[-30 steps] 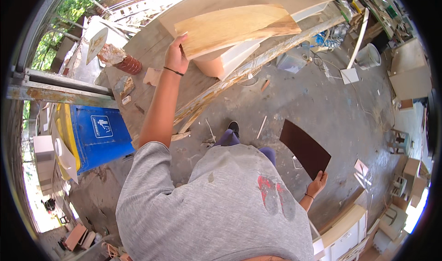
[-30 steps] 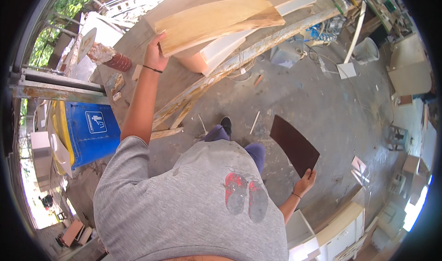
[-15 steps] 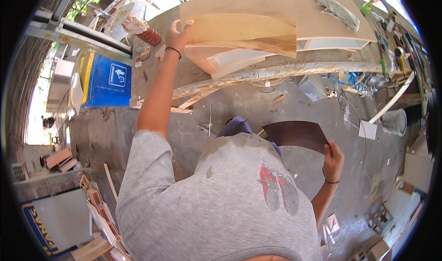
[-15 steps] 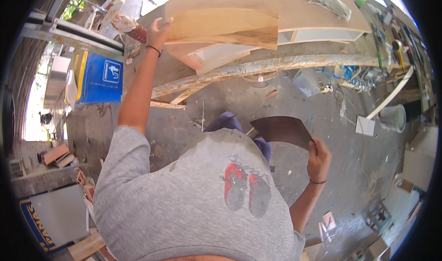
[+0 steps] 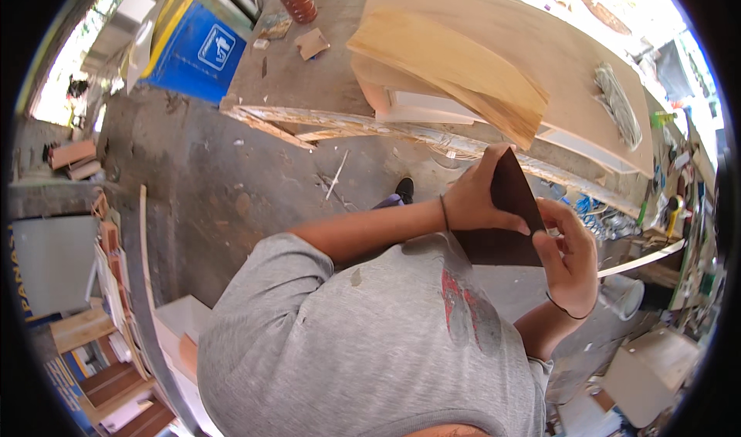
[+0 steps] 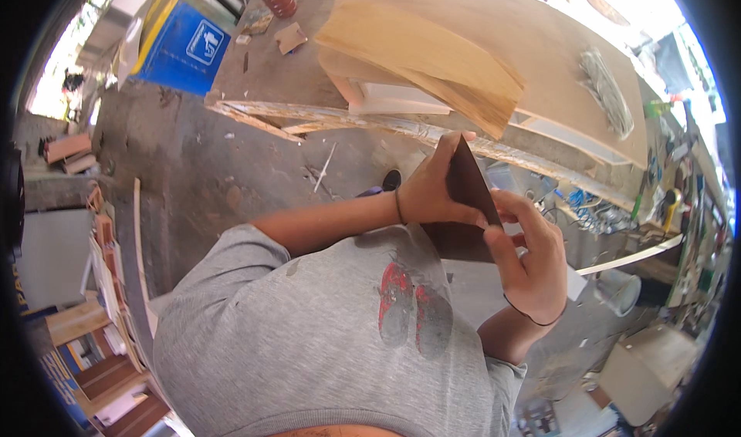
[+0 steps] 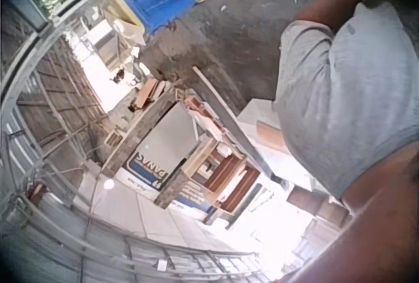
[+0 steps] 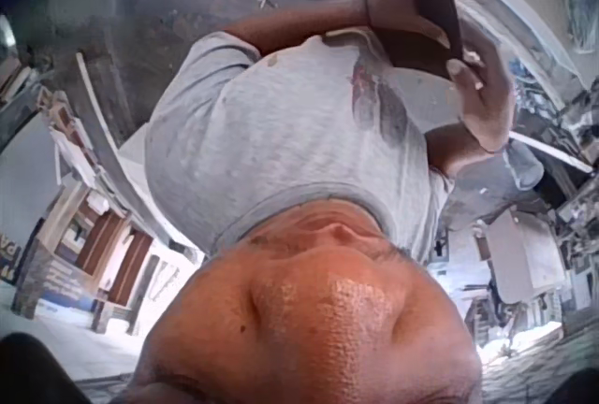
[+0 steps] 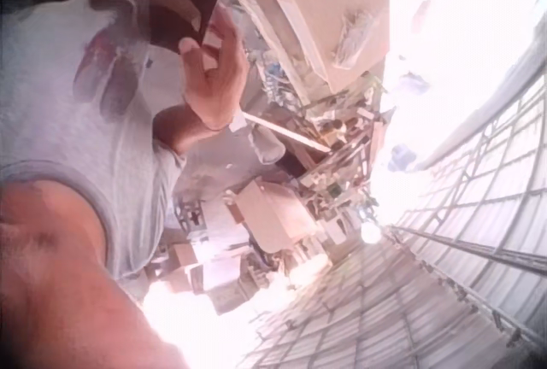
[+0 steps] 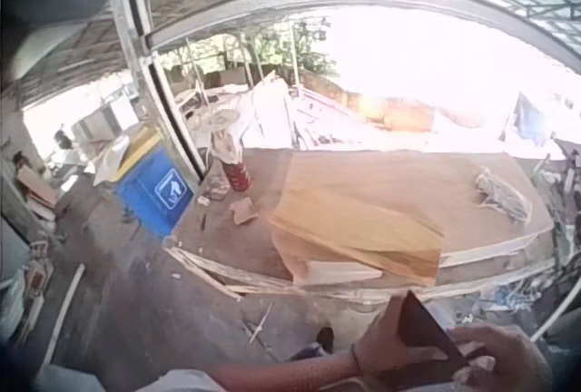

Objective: The person cuts a circular piece of sandpaper with scissors, sands the edge of a wooden board, and applies a veneer sheet to the surface of the board by hand using a cloth to press it down.

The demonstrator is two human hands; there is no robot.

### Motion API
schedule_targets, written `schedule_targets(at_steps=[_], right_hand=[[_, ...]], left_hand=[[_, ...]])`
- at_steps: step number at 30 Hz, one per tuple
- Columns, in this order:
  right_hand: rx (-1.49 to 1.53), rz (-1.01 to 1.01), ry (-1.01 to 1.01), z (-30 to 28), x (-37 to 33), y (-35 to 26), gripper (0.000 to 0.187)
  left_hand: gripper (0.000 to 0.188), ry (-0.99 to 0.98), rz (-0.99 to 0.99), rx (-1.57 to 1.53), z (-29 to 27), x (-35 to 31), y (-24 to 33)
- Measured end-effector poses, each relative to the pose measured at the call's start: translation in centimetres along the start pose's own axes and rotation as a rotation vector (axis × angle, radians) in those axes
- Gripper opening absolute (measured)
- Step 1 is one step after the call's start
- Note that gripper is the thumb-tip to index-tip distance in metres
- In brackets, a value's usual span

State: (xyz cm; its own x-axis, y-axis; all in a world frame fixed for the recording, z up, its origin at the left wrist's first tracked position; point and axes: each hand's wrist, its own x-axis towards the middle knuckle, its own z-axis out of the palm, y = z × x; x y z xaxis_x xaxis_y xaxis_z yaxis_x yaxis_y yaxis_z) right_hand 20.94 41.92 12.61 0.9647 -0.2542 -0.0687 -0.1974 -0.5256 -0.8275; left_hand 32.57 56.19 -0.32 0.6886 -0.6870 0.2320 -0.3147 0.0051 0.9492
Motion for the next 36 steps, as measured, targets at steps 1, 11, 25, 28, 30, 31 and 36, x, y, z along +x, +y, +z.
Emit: schedule_targets(at_steps=[1,11,25,28,30,31,36], right_hand=[[0.168,-0.102,-0.124,-0.6,0.8,-0.1,0.044],[0.486,-0.074,-0.198,1.4,8.4,8.8,0.106],[0.341,0.109,-0.104,-5.6,12.8,5.3,0.064],[0.116,-0.011,-0.226,-4.6,17.9,3.5,0.062],[0.123,0.018,-0.295,-3.4,21.2,2.8,0.059],[0.128,0.06,-0.35,-2.6,22.9,2.7,0.057],[0.054,-0.066,-0.48,0.0,29.7,4.0,0.056]], left_hand=[[0.12,0.015,-0.016,-0.058,-0.7,0.8,0.3],[0.068,0.109,0.166,-1.249,-1.5,10.1,3.7],[0.028,0.382,-0.204,-1.425,-11.1,10.8,-3.0],[0.029,0.888,-0.258,-1.392,-13.7,10.2,-1.4],[0.027,0.97,-0.236,-1.292,-15.3,9.5,-2.8],[0.026,1.035,-0.23,-1.194,-16.0,9.1,-4.0],[0.03,1.135,-0.396,-0.549,-19.0,8.4,-7.7]])
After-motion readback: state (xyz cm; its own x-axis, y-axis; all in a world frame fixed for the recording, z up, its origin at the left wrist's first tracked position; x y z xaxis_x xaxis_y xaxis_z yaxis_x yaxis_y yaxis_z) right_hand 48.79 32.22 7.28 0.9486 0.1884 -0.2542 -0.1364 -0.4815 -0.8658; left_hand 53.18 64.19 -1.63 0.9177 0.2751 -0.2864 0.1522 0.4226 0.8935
